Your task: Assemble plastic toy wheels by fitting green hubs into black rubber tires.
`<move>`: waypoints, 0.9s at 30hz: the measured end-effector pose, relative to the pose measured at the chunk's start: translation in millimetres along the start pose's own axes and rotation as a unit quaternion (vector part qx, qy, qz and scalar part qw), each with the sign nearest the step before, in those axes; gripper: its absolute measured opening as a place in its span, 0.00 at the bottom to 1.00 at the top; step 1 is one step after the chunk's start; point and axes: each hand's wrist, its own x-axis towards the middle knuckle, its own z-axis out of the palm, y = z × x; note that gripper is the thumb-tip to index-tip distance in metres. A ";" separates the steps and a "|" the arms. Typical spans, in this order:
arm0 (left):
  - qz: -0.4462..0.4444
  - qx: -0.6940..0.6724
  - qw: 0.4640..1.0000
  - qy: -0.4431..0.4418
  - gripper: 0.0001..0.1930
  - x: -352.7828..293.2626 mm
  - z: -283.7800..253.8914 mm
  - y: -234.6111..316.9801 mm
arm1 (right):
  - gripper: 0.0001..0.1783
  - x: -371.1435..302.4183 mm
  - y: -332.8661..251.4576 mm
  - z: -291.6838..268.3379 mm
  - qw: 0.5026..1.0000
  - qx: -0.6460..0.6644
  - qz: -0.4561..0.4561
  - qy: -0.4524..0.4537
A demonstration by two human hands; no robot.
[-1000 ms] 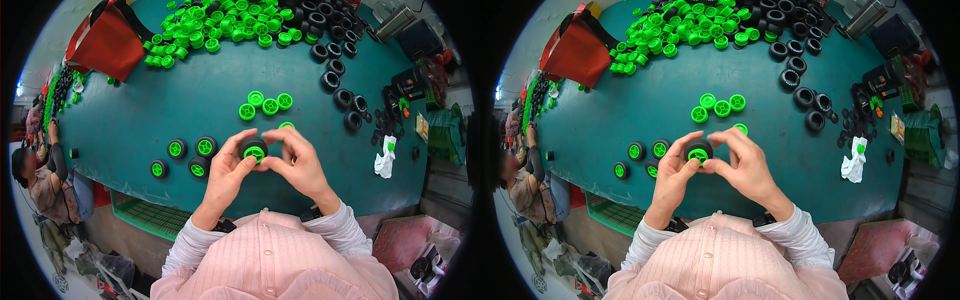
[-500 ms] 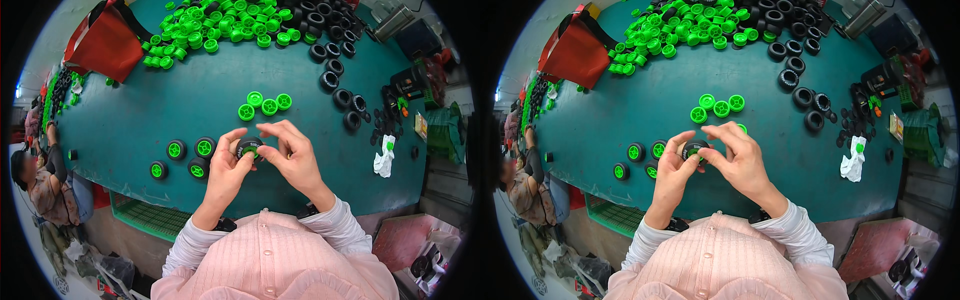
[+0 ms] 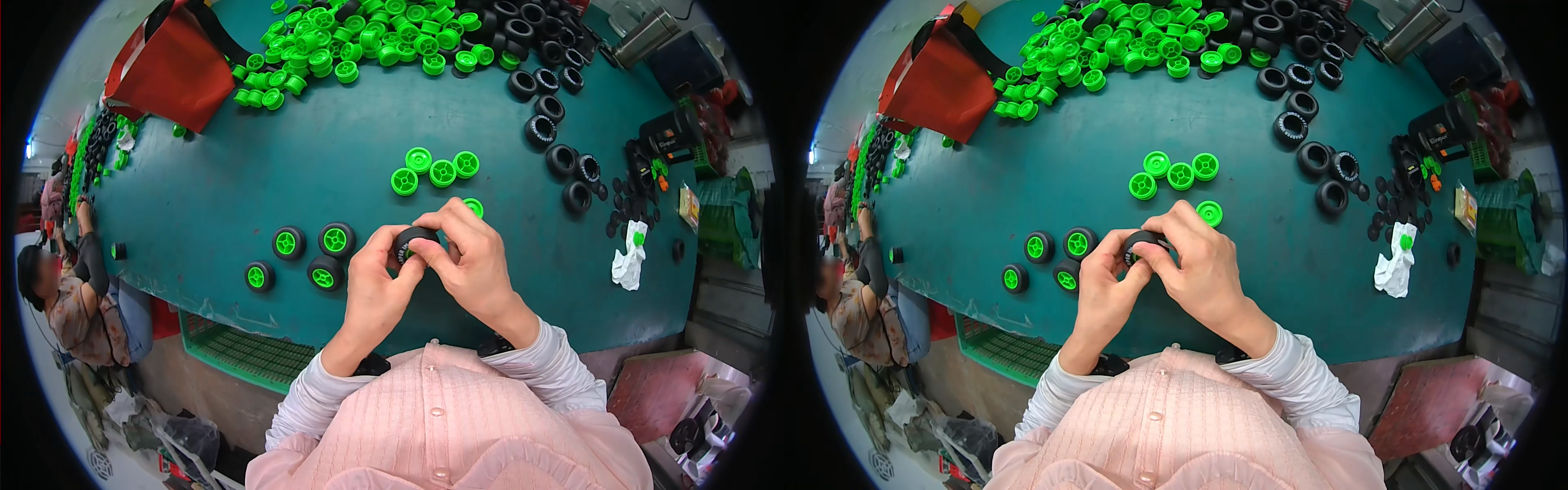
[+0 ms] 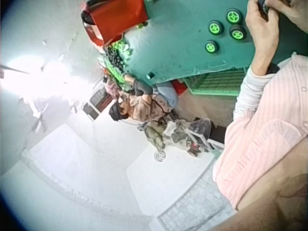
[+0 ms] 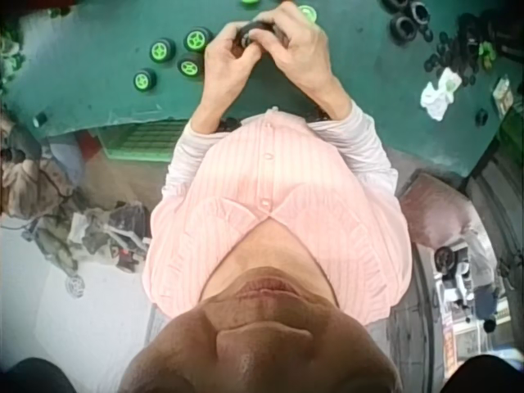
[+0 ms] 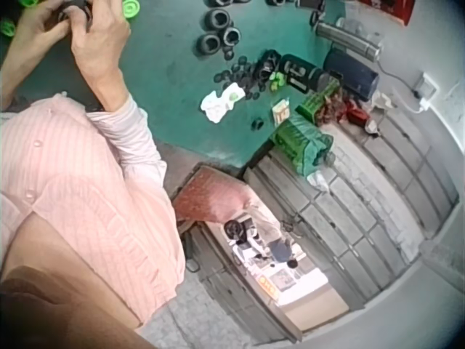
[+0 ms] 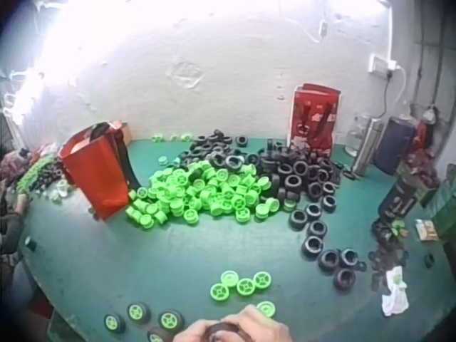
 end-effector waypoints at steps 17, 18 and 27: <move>0.033 -0.203 0.979 -0.003 0.15 2.0 -2.3 -10.3 | 0.09 -3.1 2.9 5.2 0.992 0.101 0.075 0.018; 0.034 -0.215 0.976 -0.004 0.15 1.5 -2.4 -11.5 | 0.09 -4.0 1.1 6.5 0.995 0.084 0.046 0.037; -0.009 -0.274 0.962 0.001 0.18 9.1 0.0 -10.2 | 0.12 2.7 11.2 -0.9 0.986 0.141 0.088 -0.013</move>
